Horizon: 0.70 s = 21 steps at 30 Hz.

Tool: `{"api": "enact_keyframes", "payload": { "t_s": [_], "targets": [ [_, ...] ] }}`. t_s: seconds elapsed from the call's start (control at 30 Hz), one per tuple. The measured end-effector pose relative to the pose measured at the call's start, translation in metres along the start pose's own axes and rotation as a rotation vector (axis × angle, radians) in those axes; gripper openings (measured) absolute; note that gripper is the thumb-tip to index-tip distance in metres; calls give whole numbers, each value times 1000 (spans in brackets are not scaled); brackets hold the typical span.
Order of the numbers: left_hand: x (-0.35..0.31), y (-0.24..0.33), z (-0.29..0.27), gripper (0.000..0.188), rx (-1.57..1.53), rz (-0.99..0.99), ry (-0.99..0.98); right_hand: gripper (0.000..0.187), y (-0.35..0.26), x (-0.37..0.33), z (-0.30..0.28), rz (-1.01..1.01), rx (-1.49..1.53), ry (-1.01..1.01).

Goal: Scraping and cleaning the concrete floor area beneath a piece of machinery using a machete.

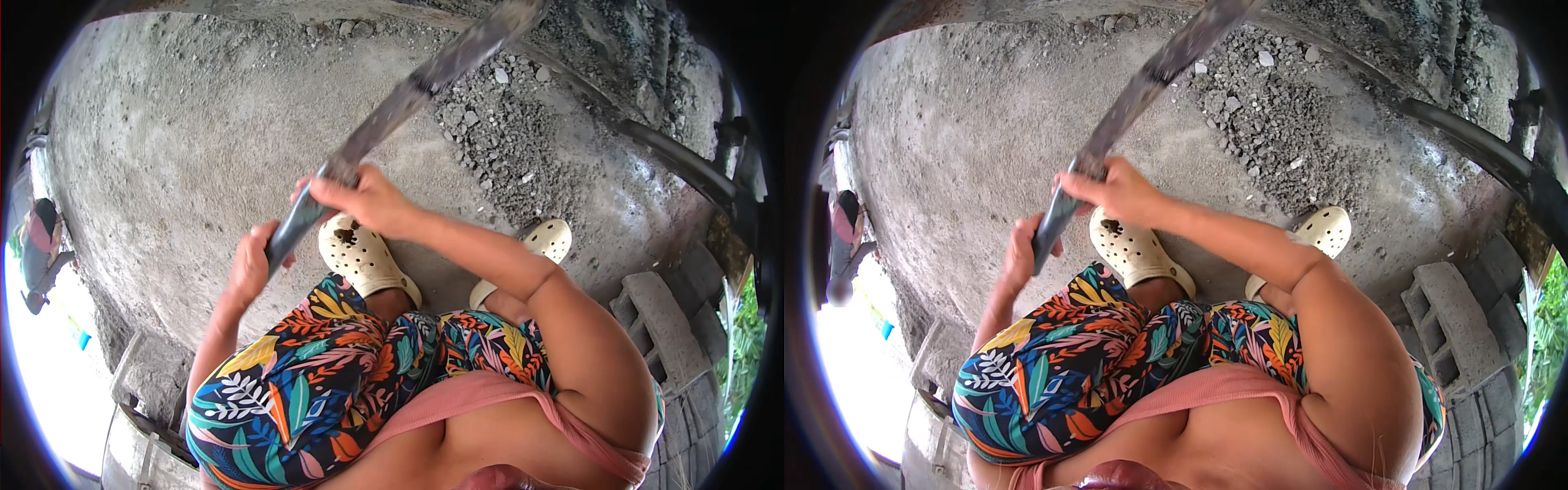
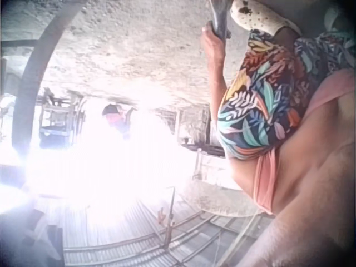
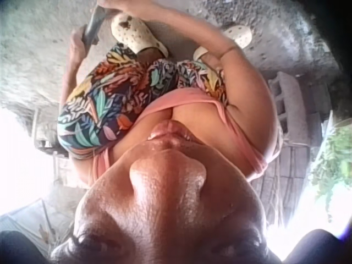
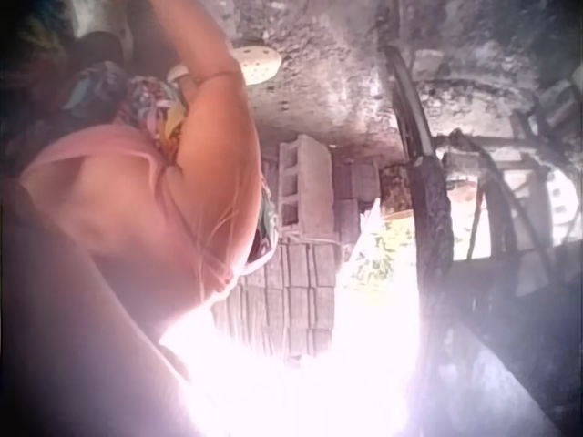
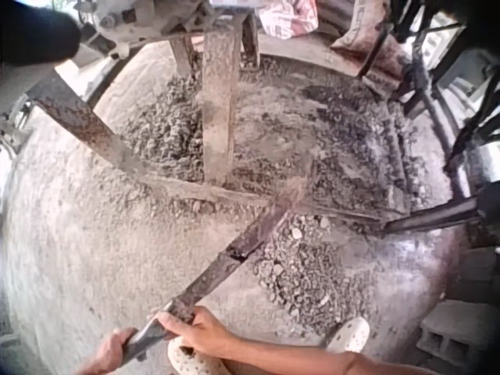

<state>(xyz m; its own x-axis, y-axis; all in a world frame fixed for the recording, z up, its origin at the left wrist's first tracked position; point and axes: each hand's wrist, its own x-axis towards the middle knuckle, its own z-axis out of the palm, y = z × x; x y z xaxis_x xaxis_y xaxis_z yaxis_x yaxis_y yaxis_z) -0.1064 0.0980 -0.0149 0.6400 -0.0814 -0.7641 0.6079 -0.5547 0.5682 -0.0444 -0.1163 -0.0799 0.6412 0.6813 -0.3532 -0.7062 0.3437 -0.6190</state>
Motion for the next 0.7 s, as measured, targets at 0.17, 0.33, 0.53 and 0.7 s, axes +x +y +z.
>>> {"api": "enact_keyframes", "payload": {
  "t_s": [0.17, 0.33, 0.53, 0.7],
  "targets": [
    [30, 27, -13, 70, -190, -138, -94, 39, -43, 24, -39, -91, -40, 188],
    [38, 27, 3, 72, -35, -271, -1, 44, -21, 27, -61, -21, 57, 234],
    [14, -8, 16, 79, -122, -359, -169, 42, 14, 11, -52, 87, 50, 155],
    [4, -31, 12, 86, -683, -503, -587, 44, 10, 1, -41, 24, 167, -179]
  ]
}}
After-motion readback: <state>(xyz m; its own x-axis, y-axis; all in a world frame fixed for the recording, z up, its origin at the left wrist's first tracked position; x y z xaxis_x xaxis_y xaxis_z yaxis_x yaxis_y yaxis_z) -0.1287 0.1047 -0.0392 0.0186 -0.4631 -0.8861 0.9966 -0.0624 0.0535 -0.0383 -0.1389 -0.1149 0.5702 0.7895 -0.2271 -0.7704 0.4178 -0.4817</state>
